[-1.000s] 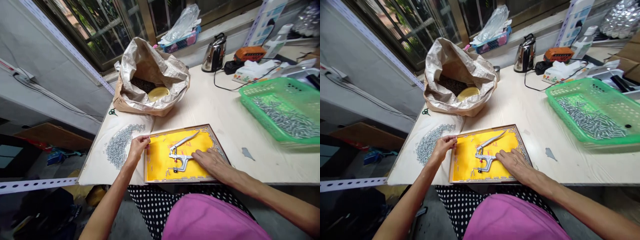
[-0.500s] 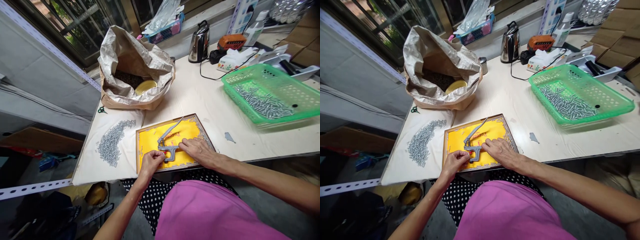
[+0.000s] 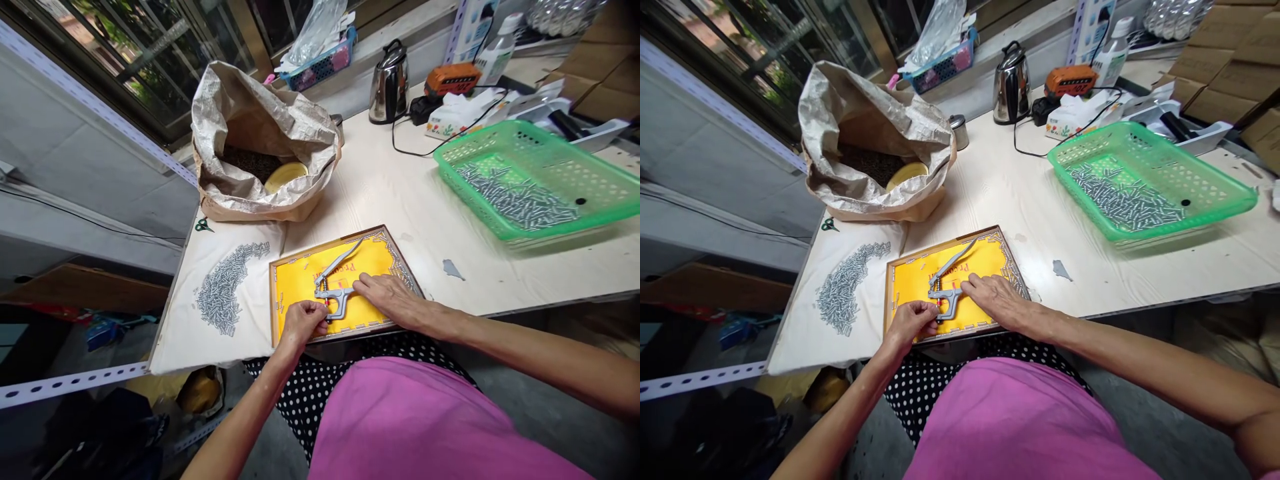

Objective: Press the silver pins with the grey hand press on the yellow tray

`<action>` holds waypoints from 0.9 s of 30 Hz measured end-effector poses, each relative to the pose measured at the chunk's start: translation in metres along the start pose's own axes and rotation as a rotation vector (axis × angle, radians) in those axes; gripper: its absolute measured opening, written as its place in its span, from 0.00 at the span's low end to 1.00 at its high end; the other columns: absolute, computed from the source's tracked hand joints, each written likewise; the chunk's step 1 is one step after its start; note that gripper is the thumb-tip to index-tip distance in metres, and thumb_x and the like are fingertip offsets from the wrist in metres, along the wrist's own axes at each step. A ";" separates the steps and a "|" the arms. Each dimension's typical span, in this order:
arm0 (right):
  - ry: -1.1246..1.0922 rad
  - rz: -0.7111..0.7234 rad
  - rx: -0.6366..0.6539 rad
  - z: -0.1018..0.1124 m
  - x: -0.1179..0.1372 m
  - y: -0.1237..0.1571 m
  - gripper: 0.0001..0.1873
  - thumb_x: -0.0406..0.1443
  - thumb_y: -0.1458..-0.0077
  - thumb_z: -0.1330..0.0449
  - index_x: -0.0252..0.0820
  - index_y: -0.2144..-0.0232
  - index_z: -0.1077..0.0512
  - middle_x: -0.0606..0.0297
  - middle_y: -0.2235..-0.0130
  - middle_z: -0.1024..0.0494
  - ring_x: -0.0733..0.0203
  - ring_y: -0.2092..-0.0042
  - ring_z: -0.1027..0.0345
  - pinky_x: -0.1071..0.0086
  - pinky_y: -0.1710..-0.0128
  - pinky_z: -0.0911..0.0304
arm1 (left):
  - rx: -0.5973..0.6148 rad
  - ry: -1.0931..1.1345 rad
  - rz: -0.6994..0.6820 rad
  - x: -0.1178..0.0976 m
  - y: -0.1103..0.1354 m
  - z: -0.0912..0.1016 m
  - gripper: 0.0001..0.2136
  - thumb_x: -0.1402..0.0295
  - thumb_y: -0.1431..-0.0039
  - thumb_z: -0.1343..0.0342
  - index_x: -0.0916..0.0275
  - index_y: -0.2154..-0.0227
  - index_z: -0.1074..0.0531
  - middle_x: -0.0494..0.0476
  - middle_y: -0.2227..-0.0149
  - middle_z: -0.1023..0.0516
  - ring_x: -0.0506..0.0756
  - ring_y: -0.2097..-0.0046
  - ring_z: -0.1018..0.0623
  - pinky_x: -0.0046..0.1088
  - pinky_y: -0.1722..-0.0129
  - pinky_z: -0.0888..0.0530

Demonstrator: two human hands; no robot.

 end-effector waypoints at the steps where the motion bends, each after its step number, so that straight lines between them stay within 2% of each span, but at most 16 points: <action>1: -0.004 -0.006 0.015 -0.001 -0.001 0.000 0.10 0.26 0.37 0.50 0.42 0.56 0.34 0.61 0.60 0.28 0.61 0.66 0.35 0.66 0.68 0.48 | -0.001 -0.004 0.011 -0.001 0.000 0.000 0.06 0.72 0.49 0.33 0.67 0.75 0.25 0.50 0.82 0.25 0.48 0.81 0.26 0.22 0.78 0.26; 4: 0.020 -0.013 0.013 -0.002 -0.001 -0.002 0.10 0.27 0.36 0.49 0.42 0.56 0.33 0.61 0.60 0.27 0.59 0.63 0.35 0.64 0.65 0.46 | 0.006 -0.069 0.038 -0.007 0.000 0.001 0.08 0.71 0.50 0.33 0.66 0.77 0.26 0.48 0.84 0.28 0.47 0.83 0.29 0.21 0.80 0.27; 7: 0.062 -0.011 -0.017 -0.004 0.000 -0.005 0.08 0.28 0.36 0.48 0.42 0.58 0.32 0.61 0.61 0.27 0.55 0.59 0.35 0.62 0.62 0.46 | 0.071 -0.189 0.088 -0.011 -0.002 0.002 0.10 0.68 0.50 0.32 0.65 0.78 0.26 0.47 0.87 0.31 0.47 0.85 0.32 0.21 0.82 0.31; 12: 0.126 -0.024 -0.012 -0.003 0.003 -0.009 0.07 0.29 0.36 0.47 0.42 0.60 0.31 0.59 0.59 0.26 0.53 0.58 0.36 0.62 0.63 0.47 | 0.136 -0.293 0.126 -0.010 -0.007 0.005 0.14 0.62 0.53 0.29 0.66 0.78 0.26 0.48 0.86 0.30 0.47 0.82 0.30 0.21 0.79 0.30; 19: 0.058 -0.031 0.021 0.001 0.002 -0.007 0.05 0.30 0.37 0.44 0.41 0.59 0.30 0.58 0.59 0.26 0.53 0.57 0.37 0.61 0.60 0.48 | 0.149 -0.324 0.159 -0.009 -0.008 0.002 0.13 0.66 0.48 0.32 0.65 0.79 0.29 0.47 0.86 0.30 0.46 0.83 0.31 0.21 0.78 0.30; 21: 0.028 -0.025 0.046 0.004 -0.004 -0.013 0.04 0.35 0.36 0.44 0.41 0.60 0.30 0.57 0.59 0.26 0.54 0.58 0.37 0.61 0.60 0.48 | 0.158 -0.325 0.167 -0.010 -0.008 0.001 0.12 0.69 0.46 0.34 0.65 0.80 0.30 0.47 0.87 0.30 0.46 0.83 0.31 0.21 0.79 0.31; 23: 0.021 -0.026 0.041 0.010 -0.013 -0.025 0.08 0.39 0.34 0.45 0.41 0.60 0.29 0.57 0.57 0.25 0.53 0.57 0.37 0.62 0.61 0.48 | 0.164 -0.318 0.164 -0.011 -0.008 0.001 0.11 0.70 0.45 0.35 0.65 0.79 0.30 0.47 0.87 0.30 0.46 0.83 0.31 0.20 0.79 0.31; 27: 0.077 -0.022 0.006 0.021 -0.027 -0.050 0.09 0.38 0.34 0.45 0.41 0.57 0.28 0.56 0.55 0.24 0.48 0.51 0.38 0.60 0.59 0.47 | 0.158 -0.305 0.183 -0.012 -0.006 0.000 0.10 0.70 0.46 0.34 0.65 0.76 0.29 0.47 0.86 0.29 0.47 0.83 0.29 0.21 0.77 0.29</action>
Point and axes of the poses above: each hand's wrist, its own y-axis away from the middle knuckle, its own z-axis out of the back of the hand, x = y × z, the point moved 3 cm from there along -y, towards the middle knuckle
